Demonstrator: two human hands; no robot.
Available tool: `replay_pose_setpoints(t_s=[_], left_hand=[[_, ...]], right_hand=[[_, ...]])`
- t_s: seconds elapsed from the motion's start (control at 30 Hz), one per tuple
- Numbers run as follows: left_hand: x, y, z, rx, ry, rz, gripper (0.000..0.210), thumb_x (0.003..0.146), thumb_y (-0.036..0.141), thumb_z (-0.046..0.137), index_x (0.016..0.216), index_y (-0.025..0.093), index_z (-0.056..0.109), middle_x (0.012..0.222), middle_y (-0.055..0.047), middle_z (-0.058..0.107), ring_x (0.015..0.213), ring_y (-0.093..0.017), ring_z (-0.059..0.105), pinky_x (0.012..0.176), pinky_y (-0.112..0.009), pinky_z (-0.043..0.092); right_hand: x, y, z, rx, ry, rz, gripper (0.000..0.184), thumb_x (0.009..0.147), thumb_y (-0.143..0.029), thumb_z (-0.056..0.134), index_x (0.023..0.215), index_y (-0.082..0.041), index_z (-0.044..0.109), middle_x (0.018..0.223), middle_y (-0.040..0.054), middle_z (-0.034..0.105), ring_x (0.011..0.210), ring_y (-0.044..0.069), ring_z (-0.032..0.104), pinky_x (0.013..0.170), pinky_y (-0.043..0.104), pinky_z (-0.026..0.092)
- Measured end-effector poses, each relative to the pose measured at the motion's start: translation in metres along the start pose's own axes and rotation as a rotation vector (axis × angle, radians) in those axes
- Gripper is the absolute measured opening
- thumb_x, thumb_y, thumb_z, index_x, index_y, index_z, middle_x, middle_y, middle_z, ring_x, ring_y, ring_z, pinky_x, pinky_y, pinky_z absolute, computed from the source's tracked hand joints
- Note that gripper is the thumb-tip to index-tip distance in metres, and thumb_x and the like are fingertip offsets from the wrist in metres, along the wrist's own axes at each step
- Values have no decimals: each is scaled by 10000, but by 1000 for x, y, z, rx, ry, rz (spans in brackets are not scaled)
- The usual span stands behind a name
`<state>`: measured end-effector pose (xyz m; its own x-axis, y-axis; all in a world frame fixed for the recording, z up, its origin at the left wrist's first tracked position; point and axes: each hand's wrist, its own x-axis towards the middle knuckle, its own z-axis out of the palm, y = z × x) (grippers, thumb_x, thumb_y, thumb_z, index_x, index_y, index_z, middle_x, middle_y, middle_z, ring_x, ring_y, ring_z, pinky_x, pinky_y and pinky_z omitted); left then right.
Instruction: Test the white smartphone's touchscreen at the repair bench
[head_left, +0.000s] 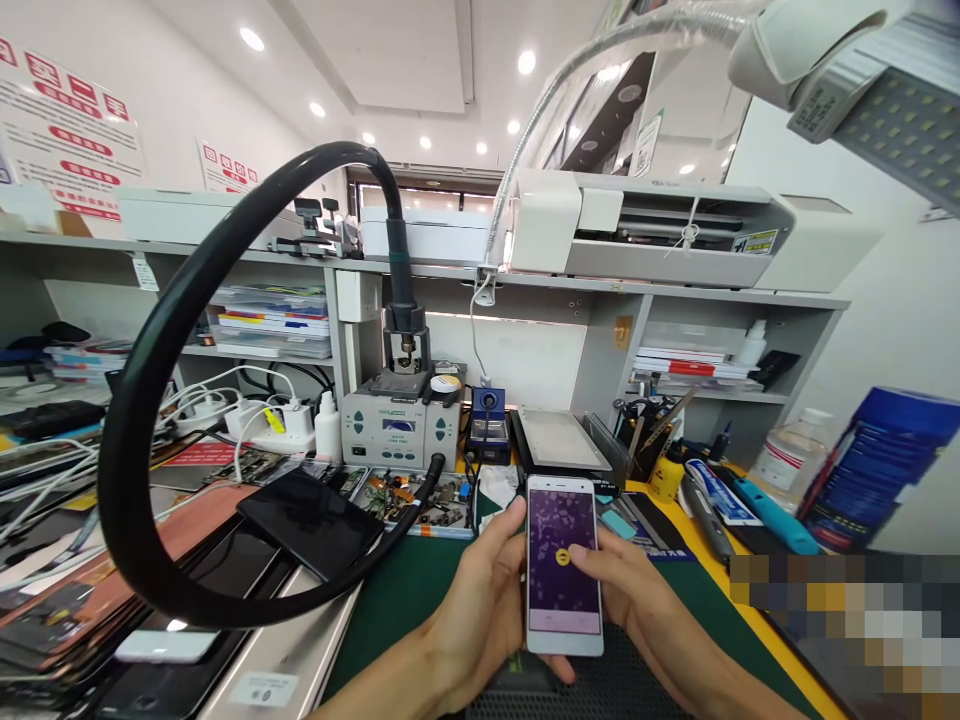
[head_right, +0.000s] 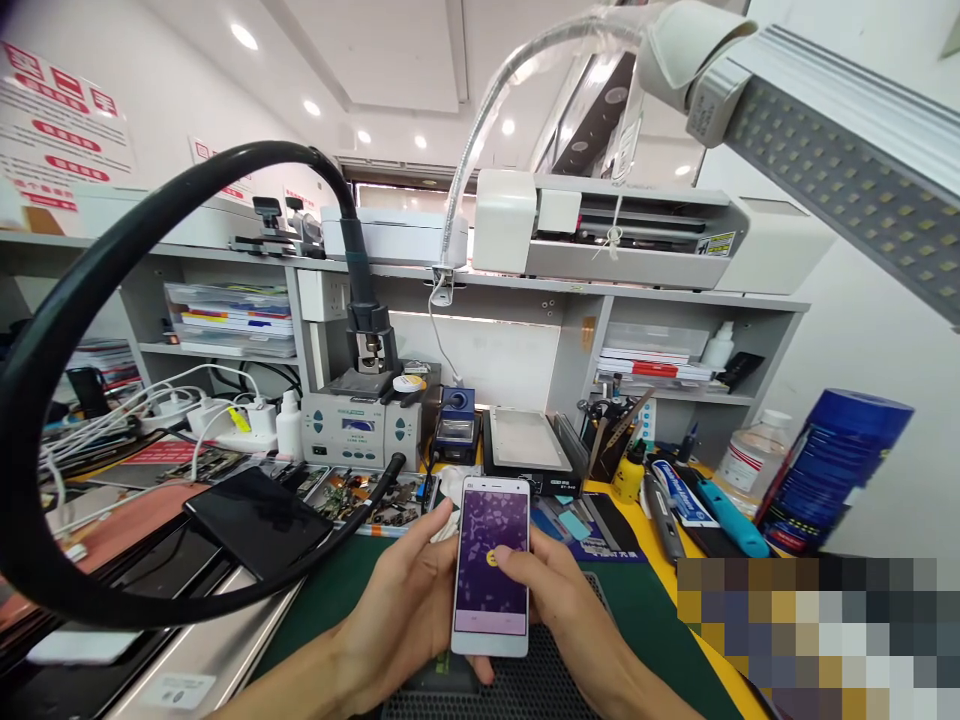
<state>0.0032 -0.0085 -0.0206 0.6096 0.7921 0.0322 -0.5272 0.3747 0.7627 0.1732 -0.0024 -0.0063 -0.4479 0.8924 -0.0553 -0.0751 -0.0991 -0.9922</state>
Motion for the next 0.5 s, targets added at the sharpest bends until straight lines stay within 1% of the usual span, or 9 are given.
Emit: replay_pose_setpoints(t_s=[0.07, 0.2, 0.3, 0.4, 0.5], left_hand=[[0, 0, -1, 5, 2, -3, 720, 946, 685, 320, 1221, 129, 685, 932, -150, 663, 741, -218, 628, 556, -305, 540], [0, 0, -1, -1, 2, -6, 718, 944, 688, 320, 1219, 133, 683, 927, -150, 670, 742, -227, 638, 554, -308, 537], [-1, 0, -1, -10, 5, -6, 714, 944, 686, 322, 1242, 138, 670, 969, -157, 674, 760, -233, 642, 555, -313, 542], [0, 1, -1, -18, 7, -9, 717, 942, 687, 327, 1262, 138, 658, 1000, -164, 675, 769, -237, 645, 555, -316, 544], [1, 1, -2, -20, -1, -9, 727, 942, 690, 325, 1280, 133, 648, 1007, -170, 675, 771, -237, 647, 556, -317, 547]], right_hand=[[-1, -1, 0, 8, -20, 5, 412, 909, -466, 597, 1245, -227, 596, 886, 34, 720, 698, 223, 671, 643, 351, 500], [-1, 3, -1, 12, 1, -25, 301, 920, -420, 583, 1140, -219, 624, 924, 29, 713, 775, 226, 665, 718, 371, 501], [-1, 5, -3, 24, -13, -21, 300, 941, -410, 545, 1168, -224, 608, 936, 33, 720, 778, 228, 661, 735, 387, 491], [-1, 5, -4, 38, -9, -12, 307, 955, -412, 522, 1186, -225, 601, 979, 41, 727, 826, 232, 658, 759, 391, 482], [-1, 5, -5, 47, -10, -11, 295, 960, -426, 512, 1154, -224, 604, 968, 43, 728, 831, 244, 666, 765, 402, 477]])
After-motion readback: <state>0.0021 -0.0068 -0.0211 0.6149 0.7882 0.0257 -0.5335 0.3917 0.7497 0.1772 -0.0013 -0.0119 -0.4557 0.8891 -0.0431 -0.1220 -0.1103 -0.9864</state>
